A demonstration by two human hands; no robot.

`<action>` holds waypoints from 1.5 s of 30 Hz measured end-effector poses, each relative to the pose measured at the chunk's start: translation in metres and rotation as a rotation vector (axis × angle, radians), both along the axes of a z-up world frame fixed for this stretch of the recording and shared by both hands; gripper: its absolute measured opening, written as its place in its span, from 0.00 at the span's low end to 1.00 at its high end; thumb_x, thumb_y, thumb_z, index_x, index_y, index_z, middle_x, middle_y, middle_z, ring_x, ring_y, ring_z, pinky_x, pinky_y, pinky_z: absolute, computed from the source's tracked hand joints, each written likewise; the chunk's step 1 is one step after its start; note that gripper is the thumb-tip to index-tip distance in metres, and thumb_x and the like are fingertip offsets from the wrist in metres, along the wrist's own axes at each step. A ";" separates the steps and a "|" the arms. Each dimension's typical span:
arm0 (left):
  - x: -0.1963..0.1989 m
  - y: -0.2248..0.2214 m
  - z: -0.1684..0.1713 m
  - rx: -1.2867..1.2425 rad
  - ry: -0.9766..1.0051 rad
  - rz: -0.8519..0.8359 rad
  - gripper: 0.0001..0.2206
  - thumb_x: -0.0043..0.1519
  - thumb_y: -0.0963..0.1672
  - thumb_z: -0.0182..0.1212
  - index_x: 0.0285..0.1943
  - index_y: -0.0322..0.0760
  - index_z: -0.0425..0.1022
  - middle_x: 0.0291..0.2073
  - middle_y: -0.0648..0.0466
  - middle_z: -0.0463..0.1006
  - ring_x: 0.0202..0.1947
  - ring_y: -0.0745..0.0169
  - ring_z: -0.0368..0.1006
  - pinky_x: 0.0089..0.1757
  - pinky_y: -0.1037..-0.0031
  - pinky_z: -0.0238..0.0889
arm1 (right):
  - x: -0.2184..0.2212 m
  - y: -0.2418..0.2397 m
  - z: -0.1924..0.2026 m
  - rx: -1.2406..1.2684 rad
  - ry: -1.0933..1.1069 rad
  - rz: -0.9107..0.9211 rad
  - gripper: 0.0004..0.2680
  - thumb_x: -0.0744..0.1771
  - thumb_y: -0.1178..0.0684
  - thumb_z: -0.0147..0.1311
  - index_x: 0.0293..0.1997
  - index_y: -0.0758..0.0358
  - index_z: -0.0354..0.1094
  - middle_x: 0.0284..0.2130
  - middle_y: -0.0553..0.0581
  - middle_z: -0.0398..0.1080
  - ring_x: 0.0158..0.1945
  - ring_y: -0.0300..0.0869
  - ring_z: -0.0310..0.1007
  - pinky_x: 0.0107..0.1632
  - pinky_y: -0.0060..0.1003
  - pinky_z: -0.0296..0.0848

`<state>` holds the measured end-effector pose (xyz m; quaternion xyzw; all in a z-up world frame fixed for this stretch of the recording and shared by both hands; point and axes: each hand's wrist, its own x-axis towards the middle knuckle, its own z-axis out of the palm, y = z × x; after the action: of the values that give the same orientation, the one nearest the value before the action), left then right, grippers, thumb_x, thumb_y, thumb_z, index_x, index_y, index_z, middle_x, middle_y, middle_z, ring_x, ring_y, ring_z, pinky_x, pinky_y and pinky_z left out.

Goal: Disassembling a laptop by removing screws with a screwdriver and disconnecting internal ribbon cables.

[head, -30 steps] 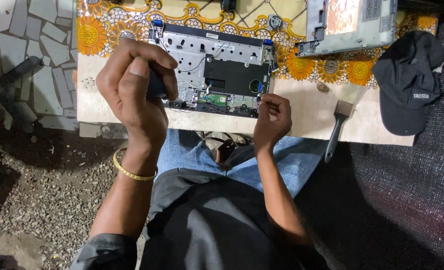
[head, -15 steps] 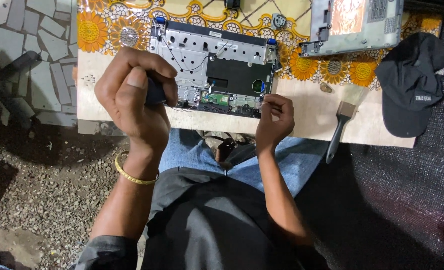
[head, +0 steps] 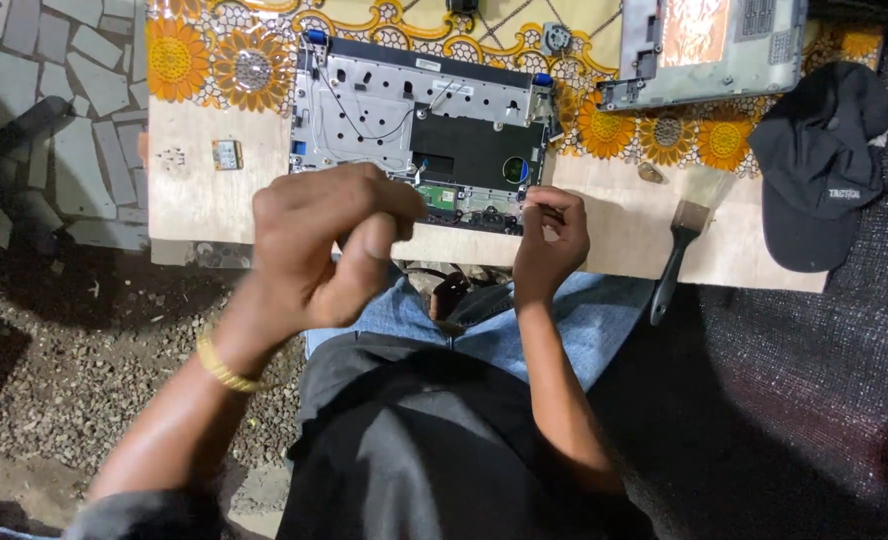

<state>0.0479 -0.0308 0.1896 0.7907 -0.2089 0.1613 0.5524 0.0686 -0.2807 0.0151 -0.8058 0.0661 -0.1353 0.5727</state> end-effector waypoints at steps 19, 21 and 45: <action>0.050 0.020 0.087 1.536 0.343 -0.366 0.19 0.74 0.38 0.60 0.26 0.34 0.79 0.17 0.53 0.76 0.11 0.69 0.61 0.18 0.73 0.54 | 0.003 -0.009 -0.019 0.093 -0.012 0.013 0.07 0.69 0.66 0.60 0.47 0.59 0.71 0.47 0.51 0.77 0.46 0.37 0.74 0.57 0.33 0.75; 0.048 0.025 0.079 1.606 0.331 -0.264 0.23 0.77 0.43 0.60 0.22 0.42 0.80 0.14 0.56 0.77 0.11 0.70 0.63 0.18 0.74 0.55 | 0.005 -0.014 -0.024 0.365 -0.050 -0.041 0.09 0.68 0.51 0.57 0.50 0.64 0.72 0.46 0.53 0.74 0.48 0.38 0.71 0.59 0.32 0.68; 0.035 -0.016 0.022 1.000 0.238 -0.439 0.46 0.70 0.70 0.33 0.75 0.33 0.71 0.62 0.28 0.78 0.71 0.14 0.64 0.73 0.19 0.27 | 0.045 0.091 0.060 0.282 0.243 0.927 0.31 0.62 0.60 0.69 0.71 0.55 0.51 0.66 0.55 0.63 0.71 0.49 0.63 0.75 0.47 0.63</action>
<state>0.0832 -0.0469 0.2114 0.9072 -0.3558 -0.1667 0.1506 0.1140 -0.1899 0.0748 -0.6752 -0.2151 0.2386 0.6640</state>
